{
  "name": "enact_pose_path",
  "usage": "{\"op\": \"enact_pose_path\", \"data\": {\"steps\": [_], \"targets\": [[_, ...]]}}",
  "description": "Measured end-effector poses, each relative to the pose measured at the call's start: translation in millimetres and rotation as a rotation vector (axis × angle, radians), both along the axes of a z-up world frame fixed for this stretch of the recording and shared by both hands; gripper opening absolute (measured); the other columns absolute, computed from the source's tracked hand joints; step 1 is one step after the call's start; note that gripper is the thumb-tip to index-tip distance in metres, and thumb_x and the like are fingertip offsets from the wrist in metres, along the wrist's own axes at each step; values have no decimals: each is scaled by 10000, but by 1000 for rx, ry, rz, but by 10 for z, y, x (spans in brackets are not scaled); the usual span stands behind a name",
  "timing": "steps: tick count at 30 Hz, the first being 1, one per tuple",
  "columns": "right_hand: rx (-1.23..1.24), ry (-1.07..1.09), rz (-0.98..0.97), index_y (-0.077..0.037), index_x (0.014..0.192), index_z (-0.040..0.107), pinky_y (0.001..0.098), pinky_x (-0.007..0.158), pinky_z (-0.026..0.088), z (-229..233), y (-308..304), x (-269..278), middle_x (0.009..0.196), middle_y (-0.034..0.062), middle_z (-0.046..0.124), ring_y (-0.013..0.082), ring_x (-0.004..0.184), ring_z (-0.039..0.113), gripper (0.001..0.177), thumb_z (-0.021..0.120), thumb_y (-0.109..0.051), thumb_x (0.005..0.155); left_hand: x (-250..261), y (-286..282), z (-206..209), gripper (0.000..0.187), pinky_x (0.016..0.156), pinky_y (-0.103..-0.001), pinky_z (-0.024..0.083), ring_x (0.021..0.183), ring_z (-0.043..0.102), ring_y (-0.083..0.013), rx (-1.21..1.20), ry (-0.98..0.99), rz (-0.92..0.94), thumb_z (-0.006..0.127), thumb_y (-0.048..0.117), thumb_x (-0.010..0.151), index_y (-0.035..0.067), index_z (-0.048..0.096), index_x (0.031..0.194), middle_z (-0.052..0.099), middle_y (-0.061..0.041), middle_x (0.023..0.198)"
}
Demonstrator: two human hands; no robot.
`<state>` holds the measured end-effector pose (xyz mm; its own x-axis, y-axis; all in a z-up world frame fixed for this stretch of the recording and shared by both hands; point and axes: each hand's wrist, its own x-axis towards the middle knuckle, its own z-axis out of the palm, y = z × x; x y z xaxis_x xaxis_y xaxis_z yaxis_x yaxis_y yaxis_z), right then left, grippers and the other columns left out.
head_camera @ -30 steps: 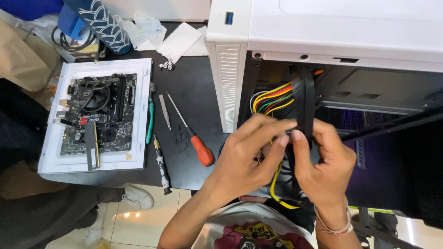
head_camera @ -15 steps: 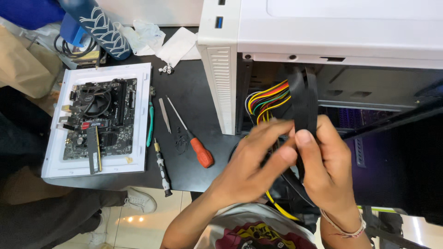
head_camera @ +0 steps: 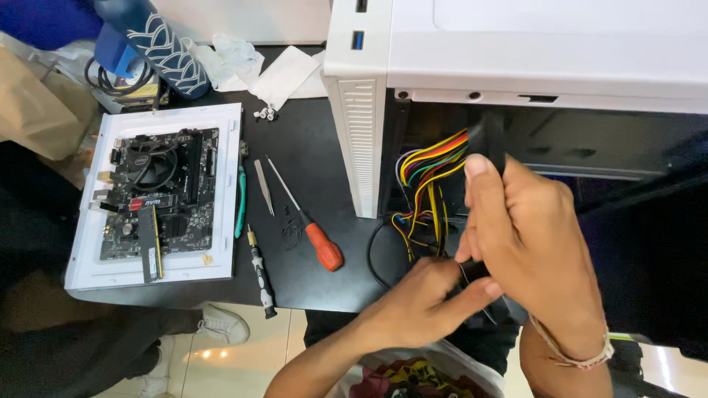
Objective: The person organizes and bundles power supply cables inside a white computer case using black velcro straps. They wrap the straps around the cable bundles, secure them, and tuck the cables into the case.
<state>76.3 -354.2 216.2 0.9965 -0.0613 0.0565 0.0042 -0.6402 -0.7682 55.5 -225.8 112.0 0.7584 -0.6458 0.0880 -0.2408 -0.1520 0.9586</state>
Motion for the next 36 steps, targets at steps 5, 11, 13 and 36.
{"op": "enact_pose_path", "data": {"steps": [5,11,13,36], "targets": [[-237,257,8,-49,632,560,362,652,567,184,0,93,470,75,721,225,464,715,635,430,-375,1161,-83,-151,-132,572,562,-430,286,530,311,-237,-138,-46,-58,377,344,1147,38,400,664,286,-85,549],[44,80,-8,-67,897,705,286,623,561,210,-2,104,535,67,751,144,504,691,484,412,-367,1139,-230,-146,-295,437,1009,-407,621,809,701,-236,-559,536,-246,315,309,1284,25,598,1109,631,-109,743],[189,17,-49,-38,930,717,271,570,558,184,39,111,540,124,741,162,484,693,507,377,-344,1148,-290,-143,-366,471,1022,-446,638,774,688,-241,-635,689,-261,320,330,1300,17,584,1067,582,-121,685],[217,196,-69,0,744,755,280,322,360,13,-163,-100,677,96,843,182,269,465,591,444,-298,1148,-323,-270,-204,319,717,-449,620,560,568,-300,-979,882,-325,350,369,1337,53,381,1308,535,-248,760]]}}
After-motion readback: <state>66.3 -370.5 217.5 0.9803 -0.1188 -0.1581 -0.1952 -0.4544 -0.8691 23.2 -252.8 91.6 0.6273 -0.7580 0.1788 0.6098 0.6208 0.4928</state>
